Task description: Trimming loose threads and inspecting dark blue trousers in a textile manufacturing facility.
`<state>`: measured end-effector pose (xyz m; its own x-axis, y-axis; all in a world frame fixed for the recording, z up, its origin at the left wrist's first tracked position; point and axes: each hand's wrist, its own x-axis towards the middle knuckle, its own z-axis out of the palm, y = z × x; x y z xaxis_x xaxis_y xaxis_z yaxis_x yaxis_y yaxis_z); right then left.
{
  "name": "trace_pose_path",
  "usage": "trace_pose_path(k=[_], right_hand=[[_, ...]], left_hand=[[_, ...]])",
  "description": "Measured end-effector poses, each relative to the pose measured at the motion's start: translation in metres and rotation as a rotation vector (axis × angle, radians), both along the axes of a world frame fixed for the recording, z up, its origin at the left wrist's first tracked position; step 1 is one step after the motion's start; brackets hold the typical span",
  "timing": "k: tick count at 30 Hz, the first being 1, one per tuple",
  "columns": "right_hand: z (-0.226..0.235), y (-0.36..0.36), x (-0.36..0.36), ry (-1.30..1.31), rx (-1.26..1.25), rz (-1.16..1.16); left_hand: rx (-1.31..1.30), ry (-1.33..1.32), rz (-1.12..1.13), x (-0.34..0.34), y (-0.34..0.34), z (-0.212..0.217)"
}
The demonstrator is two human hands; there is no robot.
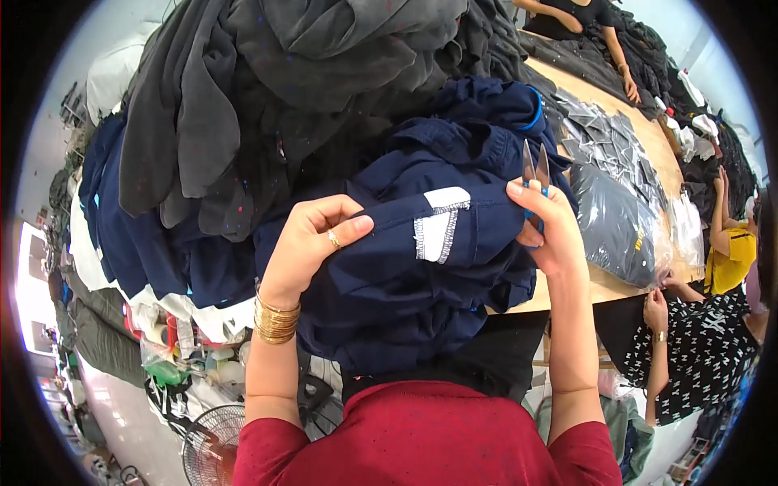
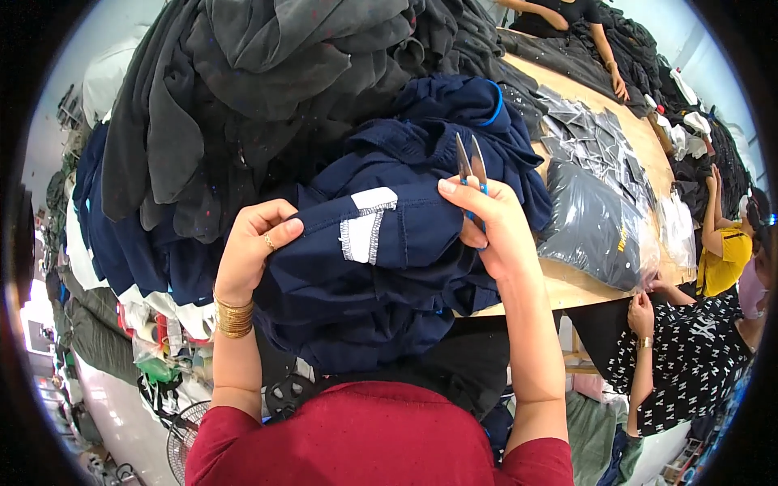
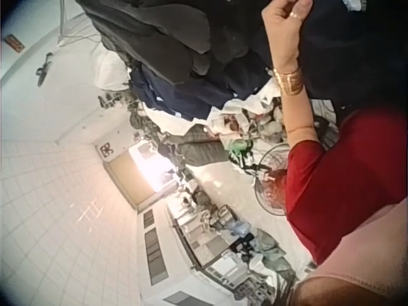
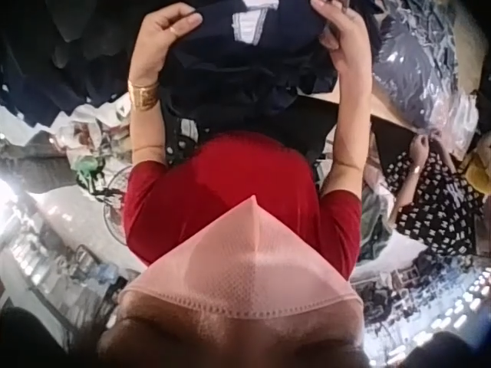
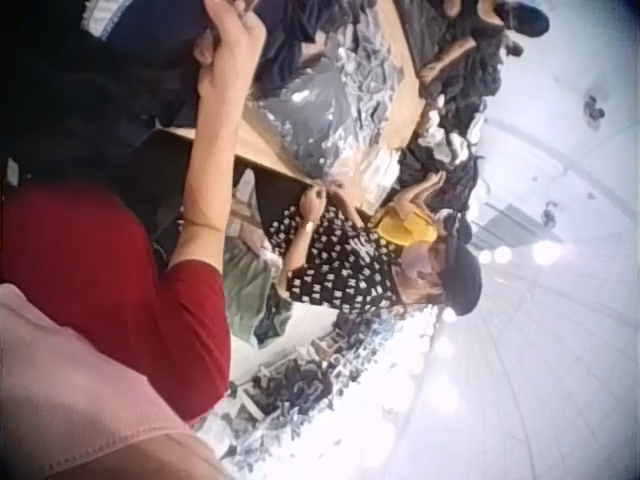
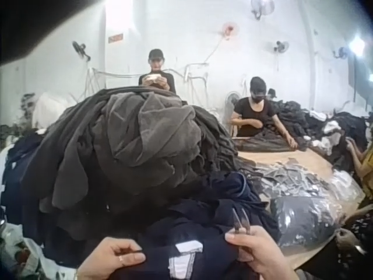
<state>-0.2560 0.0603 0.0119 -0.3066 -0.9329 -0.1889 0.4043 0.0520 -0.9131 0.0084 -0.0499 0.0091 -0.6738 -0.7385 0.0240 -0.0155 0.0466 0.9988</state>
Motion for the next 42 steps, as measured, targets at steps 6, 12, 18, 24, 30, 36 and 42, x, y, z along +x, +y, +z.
trace_pose_path(k=[6, 12, 18, 24, 30, 36, 42], right_hand=[[-0.002, 0.005, 0.005, 0.016, 0.031, -0.019], [0.001, 0.01, 0.005, 0.039, 0.038, -0.04], [0.001, 0.009, 0.004, 0.036, 0.02, -0.035], [0.003, 0.01, 0.005, 0.037, 0.024, -0.034], [0.004, 0.011, 0.003, 0.057, 0.012, -0.03], [0.005, 0.01, 0.005, 0.054, 0.024, -0.035], [0.008, 0.007, 0.008, 0.052, 0.022, -0.011]], left_hand=[[0.012, 0.024, 0.046, 0.003, 0.008, -0.003], [0.01, 0.051, 0.024, 0.0, 0.009, 0.001], [0.008, 0.067, 0.033, -0.001, 0.006, -0.001], [0.019, 0.089, 0.025, -0.004, 0.006, 0.001], [0.044, 0.108, 0.026, -0.009, 0.006, 0.0], [0.052, 0.127, 0.049, -0.007, 0.008, -0.006], [0.049, 0.14, 0.093, -0.001, 0.008, -0.008]])
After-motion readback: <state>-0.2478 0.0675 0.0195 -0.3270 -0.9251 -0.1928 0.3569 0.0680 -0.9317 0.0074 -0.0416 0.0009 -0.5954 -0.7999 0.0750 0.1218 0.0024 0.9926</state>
